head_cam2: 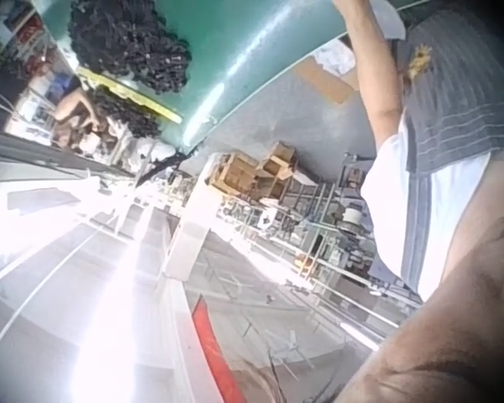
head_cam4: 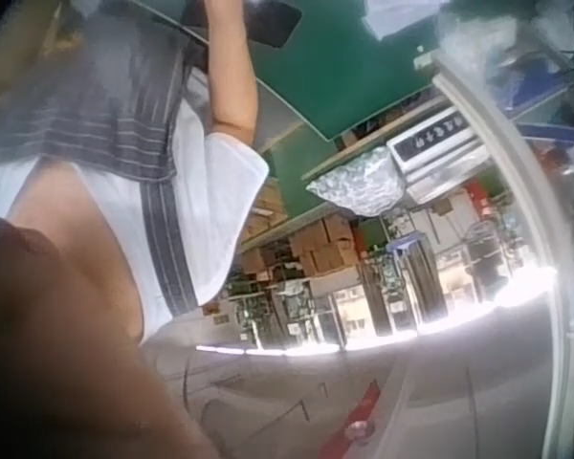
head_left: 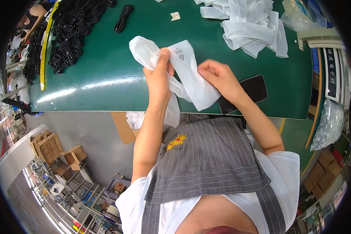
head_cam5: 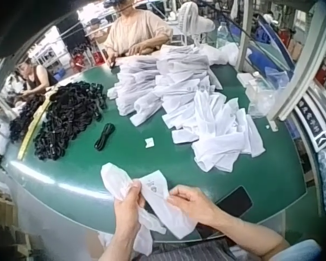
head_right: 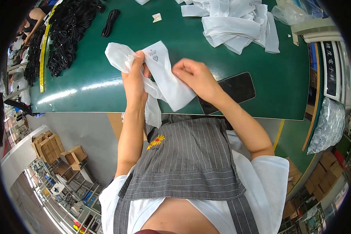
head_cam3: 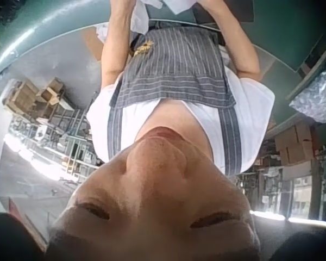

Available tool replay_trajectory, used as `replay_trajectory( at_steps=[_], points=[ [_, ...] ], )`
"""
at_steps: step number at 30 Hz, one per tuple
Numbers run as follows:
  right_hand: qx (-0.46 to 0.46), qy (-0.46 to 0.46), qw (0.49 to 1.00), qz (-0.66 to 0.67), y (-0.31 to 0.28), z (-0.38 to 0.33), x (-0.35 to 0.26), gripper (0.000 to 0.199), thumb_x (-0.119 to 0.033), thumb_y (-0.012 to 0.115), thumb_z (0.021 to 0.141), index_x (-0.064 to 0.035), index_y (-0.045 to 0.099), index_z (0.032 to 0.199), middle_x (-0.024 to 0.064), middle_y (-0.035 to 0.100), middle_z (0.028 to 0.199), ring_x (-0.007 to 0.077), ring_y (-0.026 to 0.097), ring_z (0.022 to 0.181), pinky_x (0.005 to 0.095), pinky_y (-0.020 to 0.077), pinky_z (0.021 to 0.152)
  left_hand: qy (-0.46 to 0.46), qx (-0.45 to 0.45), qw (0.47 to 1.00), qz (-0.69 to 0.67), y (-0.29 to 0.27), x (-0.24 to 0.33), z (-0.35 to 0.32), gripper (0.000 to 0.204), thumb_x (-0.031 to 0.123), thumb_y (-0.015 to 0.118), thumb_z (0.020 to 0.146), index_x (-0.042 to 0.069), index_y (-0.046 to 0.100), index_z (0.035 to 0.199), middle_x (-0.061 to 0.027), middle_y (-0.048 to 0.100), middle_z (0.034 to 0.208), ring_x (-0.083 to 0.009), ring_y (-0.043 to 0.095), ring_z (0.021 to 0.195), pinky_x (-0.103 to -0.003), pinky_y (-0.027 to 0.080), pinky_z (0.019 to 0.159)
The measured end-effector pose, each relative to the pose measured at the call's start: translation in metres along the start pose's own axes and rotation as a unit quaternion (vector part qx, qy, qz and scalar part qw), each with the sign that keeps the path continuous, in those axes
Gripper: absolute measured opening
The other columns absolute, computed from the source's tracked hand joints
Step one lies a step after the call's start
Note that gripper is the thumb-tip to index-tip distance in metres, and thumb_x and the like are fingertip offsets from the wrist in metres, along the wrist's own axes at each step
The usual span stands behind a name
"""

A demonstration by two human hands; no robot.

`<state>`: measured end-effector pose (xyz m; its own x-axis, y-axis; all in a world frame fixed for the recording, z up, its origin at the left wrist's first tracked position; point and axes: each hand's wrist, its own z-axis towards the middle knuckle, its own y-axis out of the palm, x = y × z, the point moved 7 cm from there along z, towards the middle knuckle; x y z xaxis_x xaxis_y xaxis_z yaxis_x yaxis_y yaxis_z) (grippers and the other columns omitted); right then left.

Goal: Unfolding and stacking thin white plastic bags at a factory workbench.

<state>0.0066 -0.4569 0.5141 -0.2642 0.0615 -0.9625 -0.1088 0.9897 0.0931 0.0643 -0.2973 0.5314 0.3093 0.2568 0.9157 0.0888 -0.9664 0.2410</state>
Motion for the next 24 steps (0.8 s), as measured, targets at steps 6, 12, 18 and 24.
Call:
replay_trajectory(
  at_steps=[6,12,18,24],
  points=[
    [0.095,-0.035,0.994,0.048,-0.004,-0.011,0.0,0.031,-0.029,0.054,0.093,0.0011,0.057,0.099,0.0009,0.061,0.077,0.0092,0.055,0.068,0.023,0.0418,0.058,-0.039,-0.021,0.998,-0.049,0.0,-0.015,0.007,0.016,0.021,0.062,0.086,0.005,0.058,0.087,0.0005,0.045,0.057,-0.0073,0.039,0.053,-0.024,0.03,0.05],
    [0.009,0.038,0.988,-0.15,-0.003,-0.008,-0.003,0.031,-0.03,0.057,0.089,0.0011,0.06,0.086,0.0043,0.054,0.065,0.0094,0.048,0.059,0.0255,0.0391,0.055,-0.007,0.0,0.999,-0.037,-0.005,-0.014,0.012,0.019,0.022,0.062,0.087,0.004,0.058,0.088,0.0003,0.046,0.058,-0.0075,0.039,0.053,-0.024,0.032,0.051],
    [0.087,0.064,0.973,-0.205,-0.022,-0.028,-0.01,0.029,-0.026,0.06,0.087,0.0018,0.055,0.077,0.0054,0.051,0.059,0.0121,0.045,0.052,0.03,0.0364,0.051,-0.012,0.005,0.999,-0.042,-0.009,-0.019,0.014,0.018,0.021,0.059,0.088,0.003,0.06,0.092,-0.0002,0.047,0.061,-0.0079,0.042,0.054,-0.024,0.032,0.051],
    [0.095,0.086,0.913,-0.388,-0.033,-0.027,-0.023,0.033,-0.032,0.054,0.089,-0.0006,0.056,0.076,0.0134,0.057,0.063,0.0305,0.058,0.06,0.04,0.0417,0.056,-0.025,-0.037,0.999,0.019,-0.007,-0.003,0.019,0.034,0.02,0.06,0.088,-0.001,0.053,0.114,-0.0059,0.057,0.085,-0.0093,0.049,0.059,-0.024,0.038,0.054]
  ],
)
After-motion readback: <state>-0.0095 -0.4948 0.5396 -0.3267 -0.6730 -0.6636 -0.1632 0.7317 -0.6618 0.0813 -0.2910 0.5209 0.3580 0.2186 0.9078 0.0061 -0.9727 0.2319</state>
